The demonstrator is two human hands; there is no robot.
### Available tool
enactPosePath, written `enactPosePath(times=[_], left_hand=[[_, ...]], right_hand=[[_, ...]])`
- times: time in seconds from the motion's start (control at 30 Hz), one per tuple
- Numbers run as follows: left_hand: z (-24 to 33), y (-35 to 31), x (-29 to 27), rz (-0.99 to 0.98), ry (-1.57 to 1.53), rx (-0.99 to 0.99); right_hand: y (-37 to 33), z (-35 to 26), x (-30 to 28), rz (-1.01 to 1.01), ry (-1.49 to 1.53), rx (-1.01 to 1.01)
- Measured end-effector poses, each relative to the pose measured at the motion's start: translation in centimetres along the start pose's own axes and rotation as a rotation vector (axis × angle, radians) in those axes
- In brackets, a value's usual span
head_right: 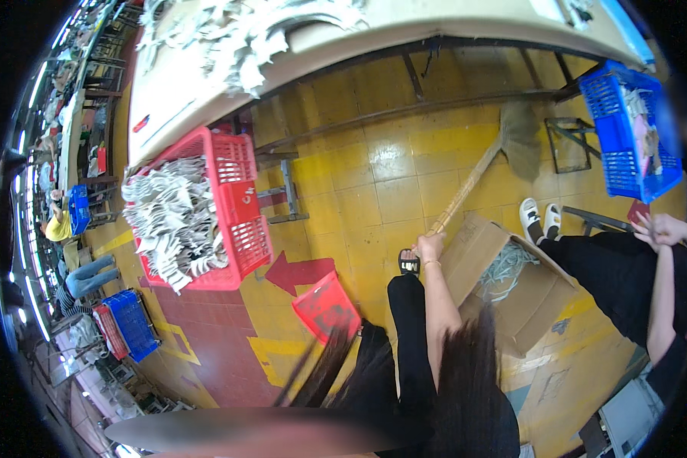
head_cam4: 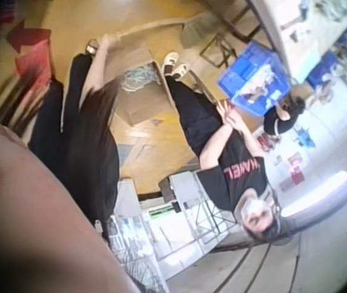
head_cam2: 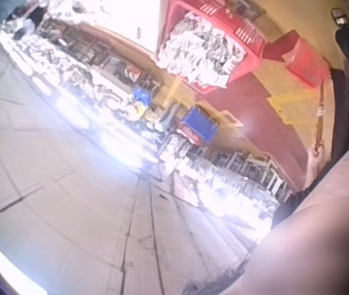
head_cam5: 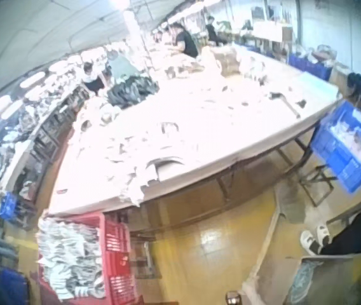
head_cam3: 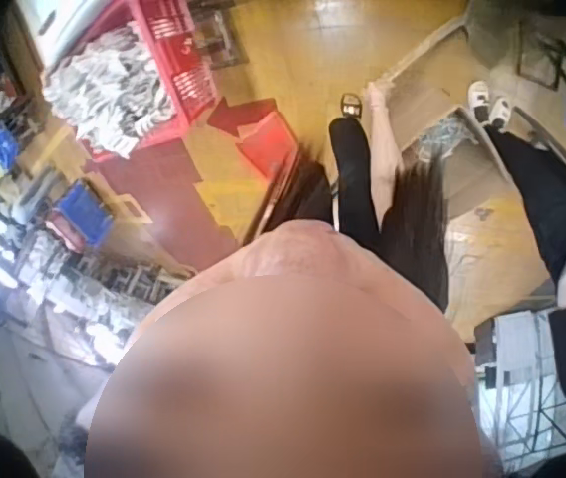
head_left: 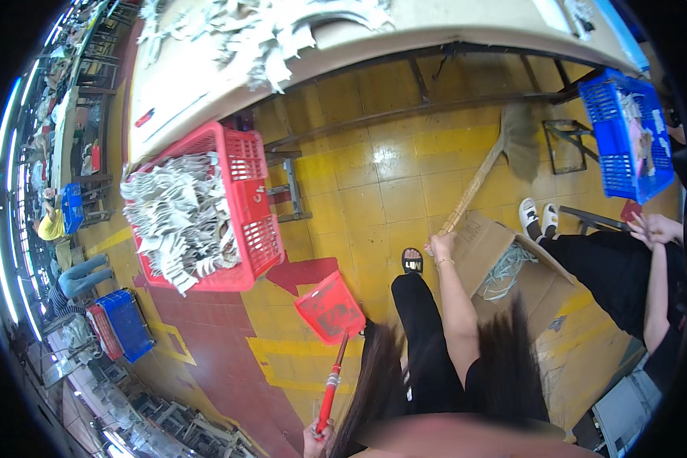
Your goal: The person sweeps debris on a factory floor using a broom and dustpan. They move around the workspace, sweeping small pieces of material into the dustpan while other workers are visible in the background.
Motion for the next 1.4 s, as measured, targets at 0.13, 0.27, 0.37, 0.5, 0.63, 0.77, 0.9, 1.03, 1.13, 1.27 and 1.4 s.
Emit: enactPosePath(times=[0.13, 0.27, 0.37, 0.5, 0.63, 0.77, 0.9, 1.03, 1.13, 1.27, 1.4], left_hand=[[-1.6, 2.4, 3.2, 0.186, 0.164, 0.055], [-1.2, 6.3, 5.0, 0.333, 0.280, 0.052], [-0.7, 8.9, 5.6, 0.406, 0.336, 0.041], [-0.2, 11.3, 5.9, 0.447, 0.372, 0.023], [-0.1, 12.0, 5.7, 0.455, 0.373, 0.011], [-0.4, 11.6, 4.9, 0.448, 0.353, 0.002], [-0.9, 10.8, 3.6, 0.439, 0.338, -0.003], [-1.5, 9.5, 2.1, 0.426, 0.339, -0.012], [-1.9, 8.6, 1.0, 0.412, 0.350, -0.018], [-2.3, 6.9, -0.7, 0.405, 0.408, -0.020], [-2.2, 5.3, -2.0, 0.381, 0.520, 0.000]], right_hand=[[7.0, 3.0, 4.6, -0.111, 0.001, -0.011], [14.6, 5.1, 6.4, -0.068, -0.304, -0.075], [18.7, 6.1, 8.1, -0.099, -0.473, -0.146], [20.8, 5.7, 11.7, -0.140, -0.712, -0.280], [18.4, 5.7, 16.2, -0.301, -0.777, -0.255], [12.9, 6.8, 19.5, -0.422, -0.896, -0.346], [9.8, 5.8, 21.2, -0.492, -0.984, -0.452], [9.1, 2.7, 19.4, -0.476, -1.235, -0.544], [9.1, -0.6, 13.8, -0.413, -1.368, -0.656], [8.5, -5.7, 3.3, -0.321, -1.548, -0.680], [4.1, -8.7, -7.5, -0.238, -1.657, -0.635]])
Point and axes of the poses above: each hand's wrist, its own y-axis towards the middle knuckle, its own x-axis out of the palm, z = x × y, the point moved 3 cm from there along y, towards the middle knuckle, and after that the axes turned 4 degrees about -z, right-handed, at the moved point
